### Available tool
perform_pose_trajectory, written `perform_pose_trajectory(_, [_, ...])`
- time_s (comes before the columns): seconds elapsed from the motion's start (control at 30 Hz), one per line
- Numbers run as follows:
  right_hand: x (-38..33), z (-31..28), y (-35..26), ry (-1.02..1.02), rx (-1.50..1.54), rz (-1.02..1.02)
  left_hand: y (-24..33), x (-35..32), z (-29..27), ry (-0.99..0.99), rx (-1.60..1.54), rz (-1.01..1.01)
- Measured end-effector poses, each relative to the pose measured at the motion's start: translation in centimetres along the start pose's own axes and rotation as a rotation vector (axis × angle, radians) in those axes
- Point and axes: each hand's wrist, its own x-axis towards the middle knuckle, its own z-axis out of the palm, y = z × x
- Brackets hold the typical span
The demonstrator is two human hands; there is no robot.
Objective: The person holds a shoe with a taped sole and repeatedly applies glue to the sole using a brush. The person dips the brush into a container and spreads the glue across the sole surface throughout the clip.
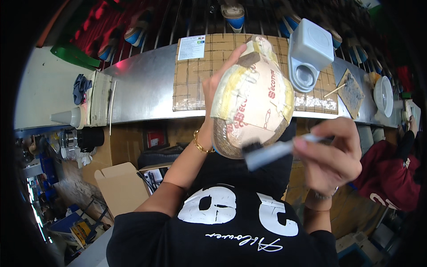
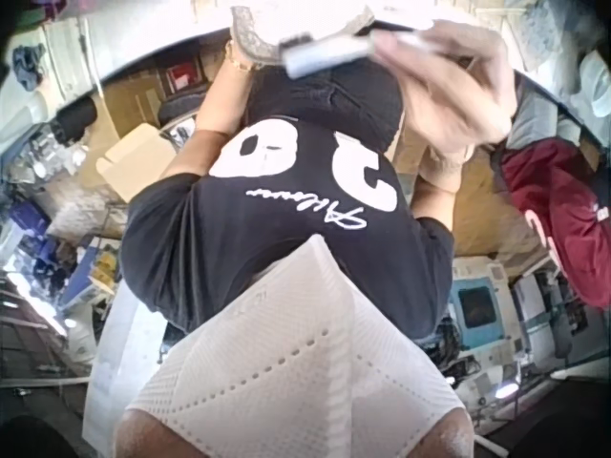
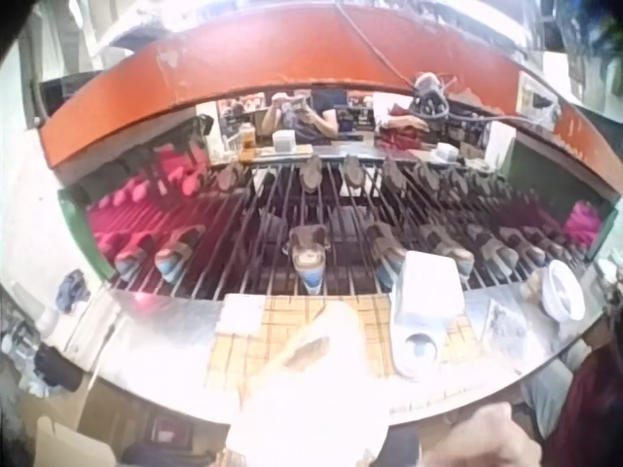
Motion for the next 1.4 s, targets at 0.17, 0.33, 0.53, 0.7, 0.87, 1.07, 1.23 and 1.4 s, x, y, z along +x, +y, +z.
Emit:
perform_pose_trajectory(0.17, [0.0,-0.9,0.9,-0.03,0.136,-0.042,-0.3,-0.6,0.2,-0.025,0.051,0.003])
perform_pose_trajectory(0.33, [-0.2,-1.4,2.0,-0.077,0.176,0.011,1.3,-0.7,0.6,-0.057,-0.411,-0.286])
perform_pose_trajectory(0.53, [-0.7,-2.0,2.5,-0.124,0.147,0.073,1.3,-0.4,-0.4,-0.233,-0.987,-0.456])
perform_pose_trajectory(0.7, [-0.3,-1.6,3.0,-0.074,0.21,0.176,1.8,-0.7,0.0,-0.283,-0.842,-0.442])
perform_pose_trajectory(0.87, [-0.4,-1.9,2.9,-0.095,0.26,0.269,3.2,-0.9,-0.4,-0.251,-0.843,-0.504])
perform_pose_trajectory(1.07, [-1.6,-3.6,6.7,0.028,0.664,0.224,3.7,-1.1,-2.2,-0.283,-0.236,-0.28])
perform_pose_trajectory(1.23, [-0.4,-5.2,13.7,0.116,-0.15,0.387,0.0,-1.3,-2.4,0.016,-0.821,-0.342])
perform_pose_trajectory(1.4, [-1.1,-3.4,16.4,0.008,-0.545,0.229,0.7,1.5,-2.4,-0.283,-1.261,-0.6])
